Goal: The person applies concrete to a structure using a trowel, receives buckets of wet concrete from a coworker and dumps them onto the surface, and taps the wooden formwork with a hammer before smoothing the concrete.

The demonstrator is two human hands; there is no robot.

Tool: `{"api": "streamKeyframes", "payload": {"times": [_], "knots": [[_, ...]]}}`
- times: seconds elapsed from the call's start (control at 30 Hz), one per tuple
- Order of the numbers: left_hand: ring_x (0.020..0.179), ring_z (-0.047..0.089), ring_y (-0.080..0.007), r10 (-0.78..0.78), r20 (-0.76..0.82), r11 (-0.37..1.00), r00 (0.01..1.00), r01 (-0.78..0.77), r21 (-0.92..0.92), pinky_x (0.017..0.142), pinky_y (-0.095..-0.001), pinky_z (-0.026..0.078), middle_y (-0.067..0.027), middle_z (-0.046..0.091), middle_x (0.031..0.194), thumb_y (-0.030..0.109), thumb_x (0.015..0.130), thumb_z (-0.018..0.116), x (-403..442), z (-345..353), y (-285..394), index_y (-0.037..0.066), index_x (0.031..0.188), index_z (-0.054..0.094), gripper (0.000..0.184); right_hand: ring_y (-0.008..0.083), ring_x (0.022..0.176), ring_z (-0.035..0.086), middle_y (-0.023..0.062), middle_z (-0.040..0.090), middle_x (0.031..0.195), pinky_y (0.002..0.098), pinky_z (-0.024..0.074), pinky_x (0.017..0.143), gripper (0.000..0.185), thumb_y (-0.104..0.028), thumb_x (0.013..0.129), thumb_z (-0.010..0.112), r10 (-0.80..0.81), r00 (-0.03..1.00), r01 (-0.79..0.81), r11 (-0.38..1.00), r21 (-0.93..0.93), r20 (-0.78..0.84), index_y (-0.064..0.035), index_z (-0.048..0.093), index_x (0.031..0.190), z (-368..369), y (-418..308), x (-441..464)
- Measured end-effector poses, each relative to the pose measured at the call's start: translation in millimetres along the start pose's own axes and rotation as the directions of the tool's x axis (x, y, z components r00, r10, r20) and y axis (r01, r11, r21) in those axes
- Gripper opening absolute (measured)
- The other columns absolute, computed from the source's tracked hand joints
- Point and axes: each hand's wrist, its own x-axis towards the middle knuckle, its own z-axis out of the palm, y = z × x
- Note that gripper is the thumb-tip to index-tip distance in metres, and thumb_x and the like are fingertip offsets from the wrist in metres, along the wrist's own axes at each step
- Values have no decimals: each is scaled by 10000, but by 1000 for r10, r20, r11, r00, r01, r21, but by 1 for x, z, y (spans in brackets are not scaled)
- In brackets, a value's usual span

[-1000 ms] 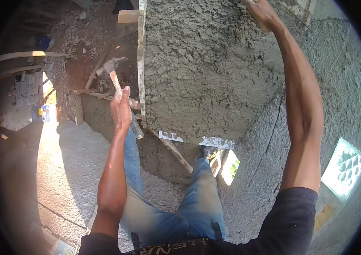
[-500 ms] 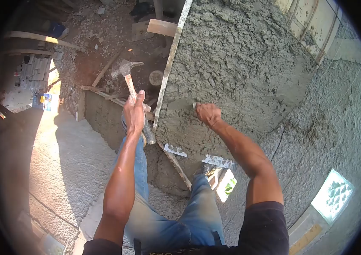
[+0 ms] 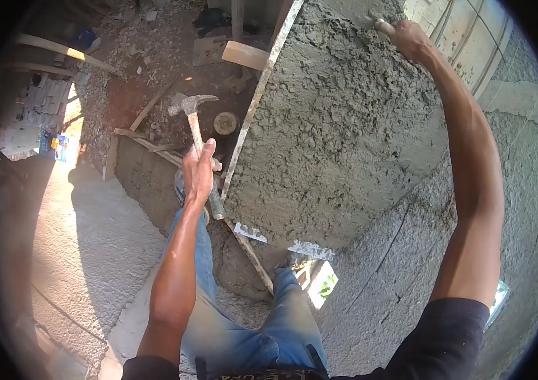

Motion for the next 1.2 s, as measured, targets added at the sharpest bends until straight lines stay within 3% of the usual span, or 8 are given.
{"api": "streamKeyframes", "payload": {"times": [0.2,0.3,0.53,0.6,0.67,0.83,1.0,1.2], "knots": [[509,475,-116,-43,-45,999,998,42,-29,505,-318,395,-29,517,571,376,944,570,-5,-6,-2,0,872,553,383,91,391,408,-32,449,534,307,377,370,587,-579,962,424,323,945,-295,798,525,40,-90,526,654,-5,-9,3],[532,484,-123,-26,-54,998,998,23,-55,524,-324,400,-33,519,588,369,942,572,-5,-4,-8,3,858,547,377,57,383,435,-13,481,560,212,388,272,444,-482,994,400,211,920,-326,-59,943,331,-81,454,810,52,-86,-3],[548,514,-134,-62,-22,998,998,62,8,546,-327,414,-40,521,587,376,946,567,-14,-3,-9,-8,879,550,390,193,390,493,93,505,550,368,429,389,615,-534,969,430,313,760,-543,-177,821,570,-29,503,626,242,-243,-154],[559,529,-147,-84,-27,996,996,85,22,548,-334,424,-49,527,593,375,942,570,-13,2,-6,-15,876,555,396,422,731,661,337,631,774,482,484,728,732,-558,950,434,406,790,-592,312,743,459,121,644,779,347,-267,-219],[556,527,-150,-55,-28,994,998,58,94,544,-337,422,-51,530,595,374,941,572,-13,2,-7,-17,872,556,397,489,957,618,381,612,874,497,457,826,725,-566,939,442,413,728,-675,291,678,548,132,637,915,387,-296,-272],[527,509,-146,-89,-17,979,996,91,182,538,-335,419,-54,543,592,374,935,580,-18,8,-19,-10,857,564,393,457,861,631,272,658,881,490,482,762,533,-498,941,479,244,783,-577,628,522,572,0,664,985,506,-263,-373],[530,504,-142,-102,44,981,994,93,171,541,-339,416,-45,528,596,350,938,584,-16,5,-19,-4,874,568,360,375,809,679,219,676,778,484,528,706,585,-551,959,376,-1,889,-71,987,141,457,-15,605,1011,352,-146,-283],[580,498,-147,-92,17,987,996,89,135,576,-344,415,-41,519,635,373,935,575,-9,5,-11,-22,942,592,395,97,415,289,-41,308,493,334,280,342,624,-642,956,333,17,994,-2,990,-143,106,-123,493,647,126,26,-118]]}}
